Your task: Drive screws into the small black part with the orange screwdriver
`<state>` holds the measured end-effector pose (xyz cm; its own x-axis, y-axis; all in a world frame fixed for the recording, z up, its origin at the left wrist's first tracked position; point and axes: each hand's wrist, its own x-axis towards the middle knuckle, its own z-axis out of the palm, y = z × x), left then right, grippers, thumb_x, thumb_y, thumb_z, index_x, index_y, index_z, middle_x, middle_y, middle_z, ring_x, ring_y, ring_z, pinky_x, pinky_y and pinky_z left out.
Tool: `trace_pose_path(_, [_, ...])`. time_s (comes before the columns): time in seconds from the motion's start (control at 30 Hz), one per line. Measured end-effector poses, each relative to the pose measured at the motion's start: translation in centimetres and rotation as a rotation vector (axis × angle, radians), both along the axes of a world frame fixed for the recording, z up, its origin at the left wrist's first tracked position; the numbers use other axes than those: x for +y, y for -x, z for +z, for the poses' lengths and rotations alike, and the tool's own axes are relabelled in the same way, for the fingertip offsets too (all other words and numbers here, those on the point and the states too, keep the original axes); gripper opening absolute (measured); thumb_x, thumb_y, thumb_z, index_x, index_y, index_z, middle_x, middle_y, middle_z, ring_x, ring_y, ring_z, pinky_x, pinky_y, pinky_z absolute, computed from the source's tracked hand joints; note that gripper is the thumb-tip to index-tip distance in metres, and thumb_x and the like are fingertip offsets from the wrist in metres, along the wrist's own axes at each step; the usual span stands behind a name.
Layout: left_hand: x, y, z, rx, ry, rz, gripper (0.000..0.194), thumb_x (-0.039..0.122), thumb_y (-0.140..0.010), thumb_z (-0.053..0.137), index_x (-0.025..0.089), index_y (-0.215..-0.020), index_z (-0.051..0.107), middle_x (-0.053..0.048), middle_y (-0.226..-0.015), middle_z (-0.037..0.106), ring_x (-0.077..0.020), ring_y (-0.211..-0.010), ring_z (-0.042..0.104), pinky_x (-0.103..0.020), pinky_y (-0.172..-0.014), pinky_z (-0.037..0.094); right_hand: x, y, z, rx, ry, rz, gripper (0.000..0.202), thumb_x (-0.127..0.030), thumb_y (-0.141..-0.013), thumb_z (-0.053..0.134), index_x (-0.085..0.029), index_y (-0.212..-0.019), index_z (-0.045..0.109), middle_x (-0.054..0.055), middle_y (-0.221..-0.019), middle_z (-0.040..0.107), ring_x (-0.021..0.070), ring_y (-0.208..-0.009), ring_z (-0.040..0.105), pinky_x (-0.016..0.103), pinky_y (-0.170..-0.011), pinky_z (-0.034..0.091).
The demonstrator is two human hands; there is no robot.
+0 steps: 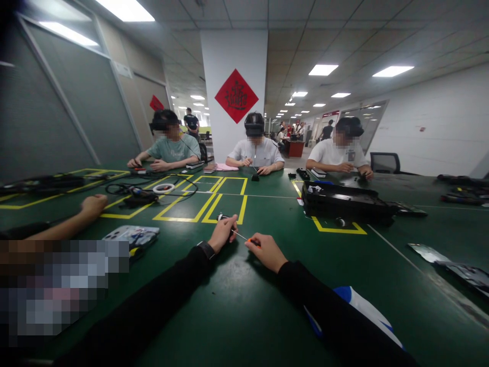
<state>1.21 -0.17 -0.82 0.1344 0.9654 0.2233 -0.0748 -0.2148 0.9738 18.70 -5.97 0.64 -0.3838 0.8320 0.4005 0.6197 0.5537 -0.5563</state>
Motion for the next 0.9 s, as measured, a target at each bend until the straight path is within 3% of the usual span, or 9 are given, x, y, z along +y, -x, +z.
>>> trace_pose_path(0.1, [0.0,-0.1,-0.2,0.098,-0.053,0.046,0.036,0.050,-0.067,0.053,0.016,-0.061,0.043,0.006,-0.043,0.043,-0.0052,-0.029,0.037,-0.017,-0.030,0.025,0.1,-0.1,-0.1,-0.027,-0.013,-0.012,0.034,-0.043,-0.079,0.044,-0.015,-0.064,0.057,0.000,-0.058,0.054,0.0102,-0.055,0.047,0.020,-0.051,0.032])
trace_pose_path(0.27, [-0.1,0.0,-0.3,0.205,-0.148,0.141,0.031,0.047,-0.071,0.049,0.017,-0.064,0.044,0.007,-0.041,0.042,-0.0067,-0.033,0.040,-0.018,-0.035,0.030,0.2,-0.2,-0.4,0.004,0.125,-0.028,0.036,-0.049,-0.078,0.043,-0.016,-0.079,0.059,-0.001,-0.056,0.056,0.0081,-0.042,0.046,0.019,-0.043,0.031])
trace_pose_path(0.4, [-0.3,0.1,-0.3,0.268,-0.227,0.187,0.029,0.045,-0.072,0.049,0.017,-0.072,0.048,0.005,-0.049,0.048,-0.0082,-0.042,0.047,-0.020,-0.046,0.037,0.2,-0.3,-0.3,-0.035,0.026,-0.083,0.035,-0.048,-0.078,0.044,-0.017,-0.076,0.060,0.001,-0.061,0.058,0.0110,-0.053,0.051,0.021,-0.051,0.034])
trace_pose_path(0.53, [-0.1,0.2,-0.3,0.262,-0.239,0.135,0.028,0.044,-0.073,0.048,0.017,-0.079,0.049,0.001,-0.066,0.057,-0.0098,-0.058,0.053,-0.023,-0.059,0.042,0.2,-0.6,0.1,-0.102,-0.038,-0.151,0.037,-0.040,-0.084,0.034,-0.018,-0.071,0.060,0.003,-0.069,0.059,0.0127,-0.065,0.052,0.022,-0.058,0.033])
trace_pose_path(0.67, [0.0,0.7,-0.1,0.269,-0.215,0.069,0.026,0.041,-0.074,0.048,0.017,-0.083,0.050,-0.001,-0.076,0.058,-0.0114,-0.067,0.054,-0.025,-0.067,0.042,0.7,-1.1,0.0,-0.094,-0.095,-0.102,0.025,-0.035,-0.083,0.040,-0.019,-0.082,0.059,0.003,-0.079,0.057,0.0141,-0.076,0.050,0.024,-0.067,0.035])
trace_pose_path(0.9, [-0.5,1.2,0.5,0.307,-0.280,-0.039,0.022,0.035,-0.073,0.052,0.017,-0.085,0.050,-0.002,-0.088,0.058,-0.0135,-0.084,0.052,-0.029,-0.081,0.039,1.8,-2.0,-0.8,0.000,-0.103,-0.103,0.018,-0.031,-0.075,0.054,-0.020,-0.087,0.057,0.001,-0.077,0.050,0.0127,-0.070,0.047,0.025,-0.065,0.038])
